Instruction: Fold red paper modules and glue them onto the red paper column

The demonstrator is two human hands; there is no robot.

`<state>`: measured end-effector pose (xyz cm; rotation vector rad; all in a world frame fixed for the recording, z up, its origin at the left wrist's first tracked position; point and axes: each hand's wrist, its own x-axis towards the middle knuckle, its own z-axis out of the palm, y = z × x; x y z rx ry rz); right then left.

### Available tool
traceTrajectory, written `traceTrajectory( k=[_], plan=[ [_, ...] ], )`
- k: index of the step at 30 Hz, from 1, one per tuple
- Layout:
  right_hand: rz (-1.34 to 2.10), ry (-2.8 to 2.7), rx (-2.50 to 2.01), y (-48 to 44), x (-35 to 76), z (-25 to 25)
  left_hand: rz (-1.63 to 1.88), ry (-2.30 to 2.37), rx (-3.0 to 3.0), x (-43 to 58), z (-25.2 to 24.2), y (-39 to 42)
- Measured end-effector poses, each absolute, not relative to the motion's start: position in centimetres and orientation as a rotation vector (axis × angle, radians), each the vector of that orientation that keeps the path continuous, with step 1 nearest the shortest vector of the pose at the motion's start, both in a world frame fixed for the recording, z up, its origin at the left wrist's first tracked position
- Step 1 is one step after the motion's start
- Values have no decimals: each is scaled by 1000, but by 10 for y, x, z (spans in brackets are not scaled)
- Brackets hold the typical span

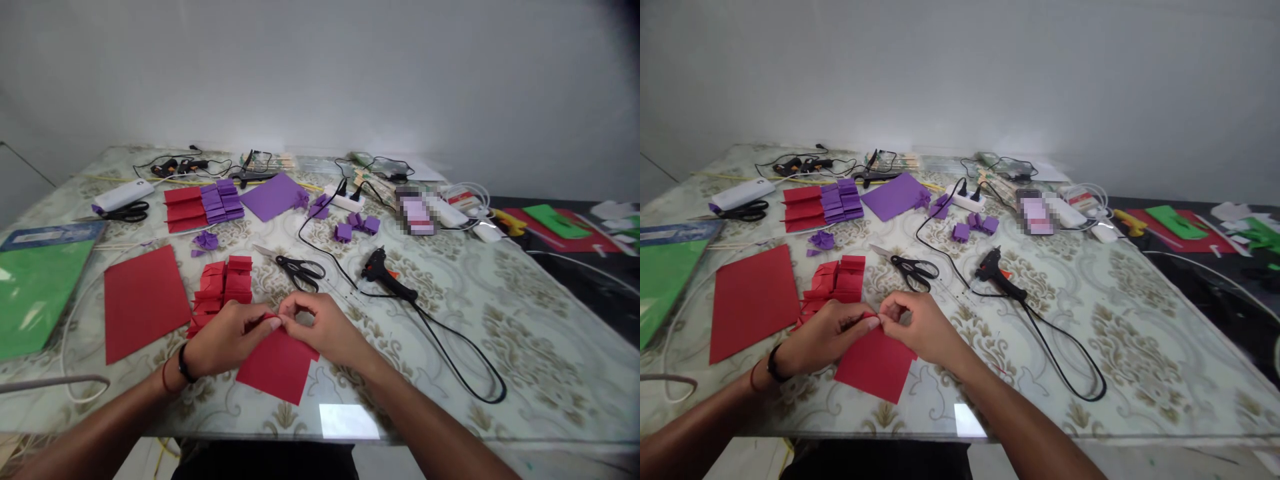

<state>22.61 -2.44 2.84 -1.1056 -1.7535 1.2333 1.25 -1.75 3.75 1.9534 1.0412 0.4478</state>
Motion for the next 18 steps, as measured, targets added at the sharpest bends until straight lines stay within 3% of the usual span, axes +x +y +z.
traceTrajectory(
  k=[18],
  plan=[
    [1246, -1638, -1122, -12, 250, 34, 743, 1186, 1775, -13, 52, -4]
  ],
)
